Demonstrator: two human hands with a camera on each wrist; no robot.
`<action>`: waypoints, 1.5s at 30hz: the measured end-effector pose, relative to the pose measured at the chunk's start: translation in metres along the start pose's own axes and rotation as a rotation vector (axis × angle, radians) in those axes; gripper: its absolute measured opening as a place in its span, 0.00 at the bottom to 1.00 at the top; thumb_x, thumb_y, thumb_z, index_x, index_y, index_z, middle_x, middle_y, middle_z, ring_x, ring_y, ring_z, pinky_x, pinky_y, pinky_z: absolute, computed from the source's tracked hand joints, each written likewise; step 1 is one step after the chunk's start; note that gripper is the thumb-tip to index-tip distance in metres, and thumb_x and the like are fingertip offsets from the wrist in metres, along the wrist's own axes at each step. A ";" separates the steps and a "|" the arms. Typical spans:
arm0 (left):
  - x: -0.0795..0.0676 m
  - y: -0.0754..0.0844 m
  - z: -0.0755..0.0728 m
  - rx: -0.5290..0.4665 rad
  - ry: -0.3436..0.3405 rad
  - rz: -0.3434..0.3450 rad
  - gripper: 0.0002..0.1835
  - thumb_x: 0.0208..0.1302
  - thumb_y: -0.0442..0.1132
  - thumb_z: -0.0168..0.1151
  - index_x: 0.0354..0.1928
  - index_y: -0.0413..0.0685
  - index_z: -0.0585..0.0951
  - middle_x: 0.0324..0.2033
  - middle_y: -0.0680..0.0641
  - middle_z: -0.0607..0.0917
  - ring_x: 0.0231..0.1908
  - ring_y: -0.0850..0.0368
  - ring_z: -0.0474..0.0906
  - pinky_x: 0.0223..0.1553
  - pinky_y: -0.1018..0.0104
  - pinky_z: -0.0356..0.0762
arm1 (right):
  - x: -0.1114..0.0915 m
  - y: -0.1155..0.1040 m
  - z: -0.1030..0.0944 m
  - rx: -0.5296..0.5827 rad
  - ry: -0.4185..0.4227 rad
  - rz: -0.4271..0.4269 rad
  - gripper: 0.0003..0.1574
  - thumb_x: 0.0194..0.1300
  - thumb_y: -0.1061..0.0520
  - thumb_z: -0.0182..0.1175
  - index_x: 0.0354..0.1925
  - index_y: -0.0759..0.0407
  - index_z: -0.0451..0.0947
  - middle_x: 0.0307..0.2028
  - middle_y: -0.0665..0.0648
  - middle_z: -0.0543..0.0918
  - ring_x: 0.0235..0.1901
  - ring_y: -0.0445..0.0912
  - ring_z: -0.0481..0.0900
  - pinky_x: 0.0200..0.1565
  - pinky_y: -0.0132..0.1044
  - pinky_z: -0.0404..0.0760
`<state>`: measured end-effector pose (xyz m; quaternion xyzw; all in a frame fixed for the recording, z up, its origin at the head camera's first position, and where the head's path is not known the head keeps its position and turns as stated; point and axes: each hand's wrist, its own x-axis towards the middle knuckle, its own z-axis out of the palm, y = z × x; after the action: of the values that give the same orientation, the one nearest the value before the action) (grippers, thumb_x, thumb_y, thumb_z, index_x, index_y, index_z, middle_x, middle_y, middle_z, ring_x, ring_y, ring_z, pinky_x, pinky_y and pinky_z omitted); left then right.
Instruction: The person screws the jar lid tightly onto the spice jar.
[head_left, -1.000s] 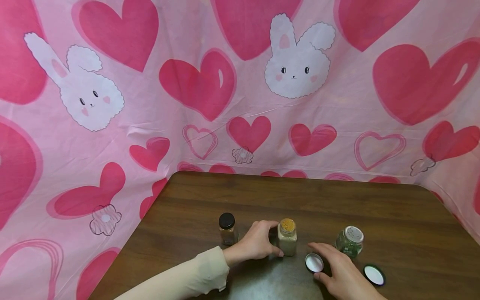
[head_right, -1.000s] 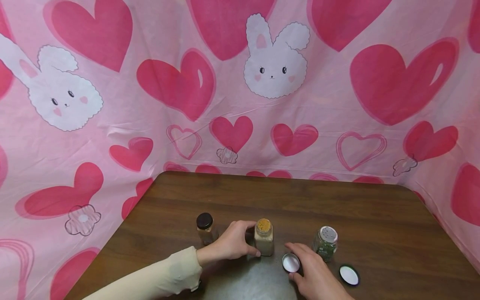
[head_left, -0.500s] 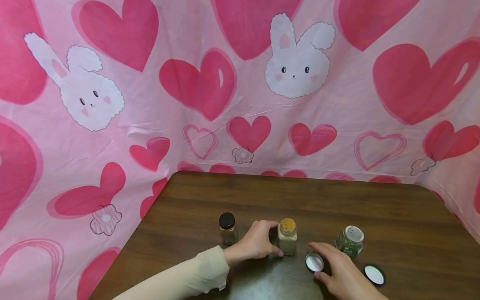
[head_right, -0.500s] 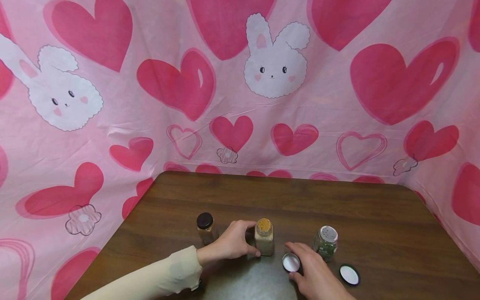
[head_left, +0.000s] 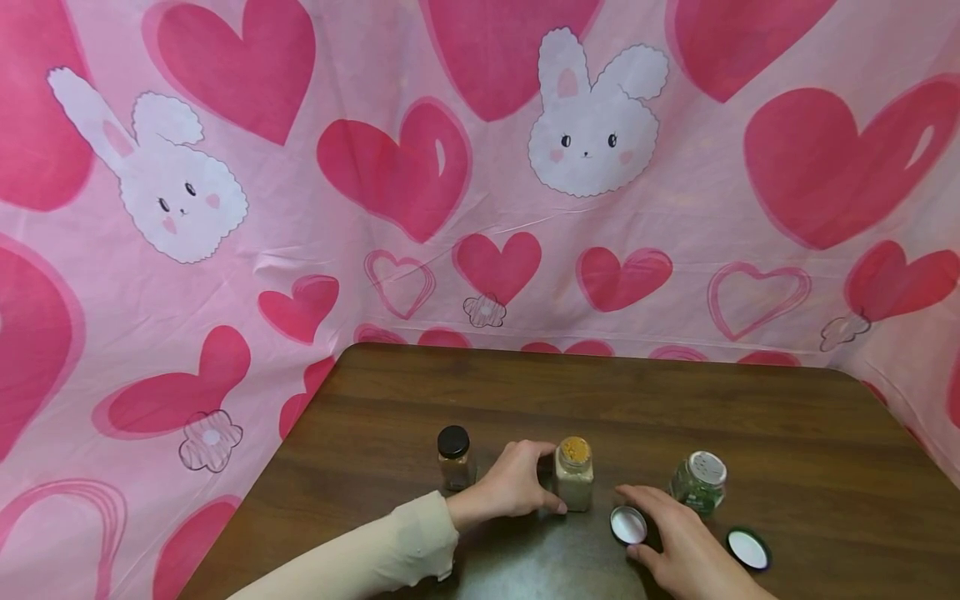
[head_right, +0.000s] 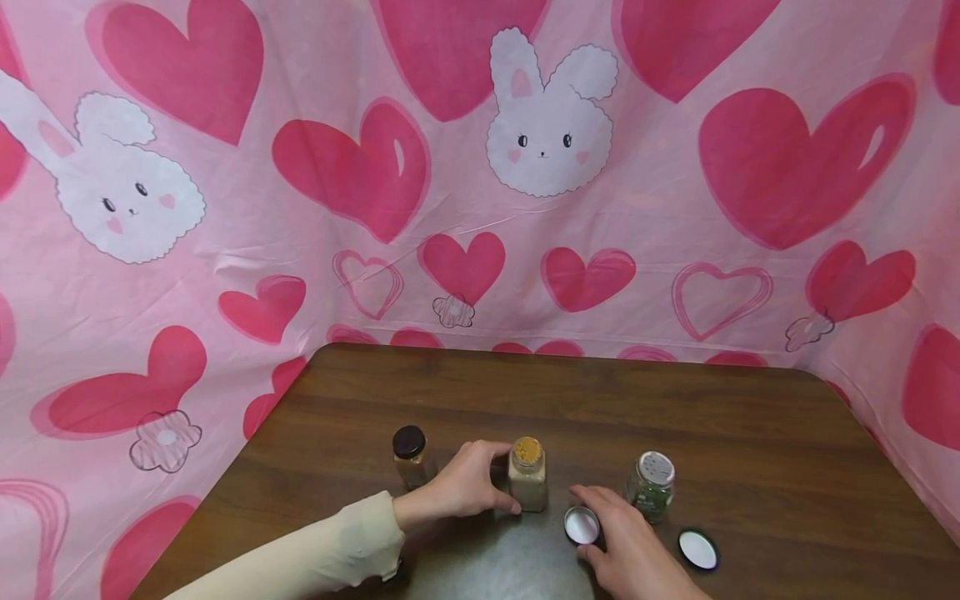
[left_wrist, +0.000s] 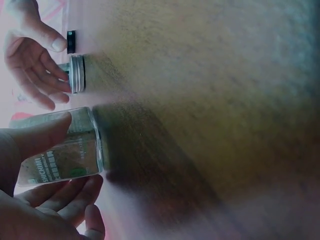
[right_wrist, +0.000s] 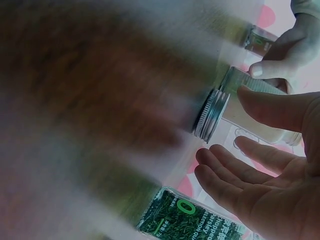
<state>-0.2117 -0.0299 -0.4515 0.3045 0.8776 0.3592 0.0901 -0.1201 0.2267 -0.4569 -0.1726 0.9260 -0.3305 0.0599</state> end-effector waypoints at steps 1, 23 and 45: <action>0.000 0.000 0.000 -0.001 0.001 0.000 0.35 0.45 0.38 0.90 0.59 0.45 0.85 0.49 0.56 0.88 0.49 0.65 0.81 0.52 0.68 0.78 | 0.000 0.000 0.000 0.002 -0.003 0.004 0.39 0.58 0.61 0.79 0.66 0.65 0.76 0.60 0.63 0.81 0.58 0.63 0.80 0.52 0.61 0.80; 0.002 -0.001 0.002 -0.026 -0.015 -0.027 0.35 0.45 0.38 0.90 0.58 0.46 0.86 0.49 0.58 0.88 0.51 0.64 0.81 0.55 0.66 0.78 | 0.002 0.001 0.003 -0.055 0.016 -0.022 0.39 0.57 0.58 0.80 0.64 0.65 0.78 0.59 0.63 0.81 0.57 0.64 0.79 0.53 0.65 0.78; 0.002 -0.002 0.001 -0.039 -0.016 -0.010 0.34 0.45 0.37 0.89 0.57 0.46 0.86 0.47 0.58 0.89 0.49 0.65 0.82 0.53 0.68 0.78 | 0.007 0.000 0.005 -0.090 -0.004 0.036 0.40 0.56 0.55 0.81 0.62 0.67 0.78 0.56 0.61 0.81 0.56 0.63 0.78 0.53 0.64 0.78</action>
<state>-0.2135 -0.0294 -0.4529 0.3012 0.8711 0.3736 0.1046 -0.1255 0.2212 -0.4610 -0.1590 0.9428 -0.2868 0.0600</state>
